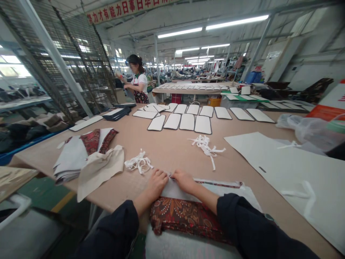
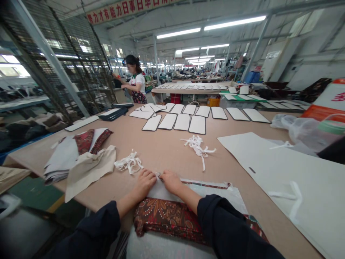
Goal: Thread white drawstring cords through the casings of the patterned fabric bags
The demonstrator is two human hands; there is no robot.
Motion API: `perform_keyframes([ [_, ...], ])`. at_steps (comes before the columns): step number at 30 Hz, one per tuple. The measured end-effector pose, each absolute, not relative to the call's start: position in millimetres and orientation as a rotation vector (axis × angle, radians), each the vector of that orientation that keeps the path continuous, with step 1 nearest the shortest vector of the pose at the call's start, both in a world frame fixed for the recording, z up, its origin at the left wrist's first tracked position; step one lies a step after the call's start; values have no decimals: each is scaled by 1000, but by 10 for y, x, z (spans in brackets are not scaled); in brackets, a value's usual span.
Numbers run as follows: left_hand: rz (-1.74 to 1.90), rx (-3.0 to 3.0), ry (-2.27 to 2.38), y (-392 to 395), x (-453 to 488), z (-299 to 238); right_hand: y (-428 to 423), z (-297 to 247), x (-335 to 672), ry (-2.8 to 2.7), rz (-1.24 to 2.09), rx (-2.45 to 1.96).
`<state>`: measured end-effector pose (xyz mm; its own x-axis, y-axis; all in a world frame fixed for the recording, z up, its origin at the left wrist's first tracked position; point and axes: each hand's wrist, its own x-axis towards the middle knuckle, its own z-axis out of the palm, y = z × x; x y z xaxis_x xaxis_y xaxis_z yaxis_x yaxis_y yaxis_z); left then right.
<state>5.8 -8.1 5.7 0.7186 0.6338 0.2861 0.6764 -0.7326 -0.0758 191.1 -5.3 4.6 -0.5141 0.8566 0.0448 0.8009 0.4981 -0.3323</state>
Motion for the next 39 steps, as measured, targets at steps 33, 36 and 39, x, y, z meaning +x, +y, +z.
perform_keyframes([
  [33,-560,-2890,-1693,4,32,-68,-68,216,2065,-2528,492,-1802],
  [36,-774,-2792,-1899,6,46,-82,36,199,1996,-2382,687,-1873],
  [39,-966,-2737,-1949,-32,52,-81,64,161,2069,-2377,833,-1748],
])
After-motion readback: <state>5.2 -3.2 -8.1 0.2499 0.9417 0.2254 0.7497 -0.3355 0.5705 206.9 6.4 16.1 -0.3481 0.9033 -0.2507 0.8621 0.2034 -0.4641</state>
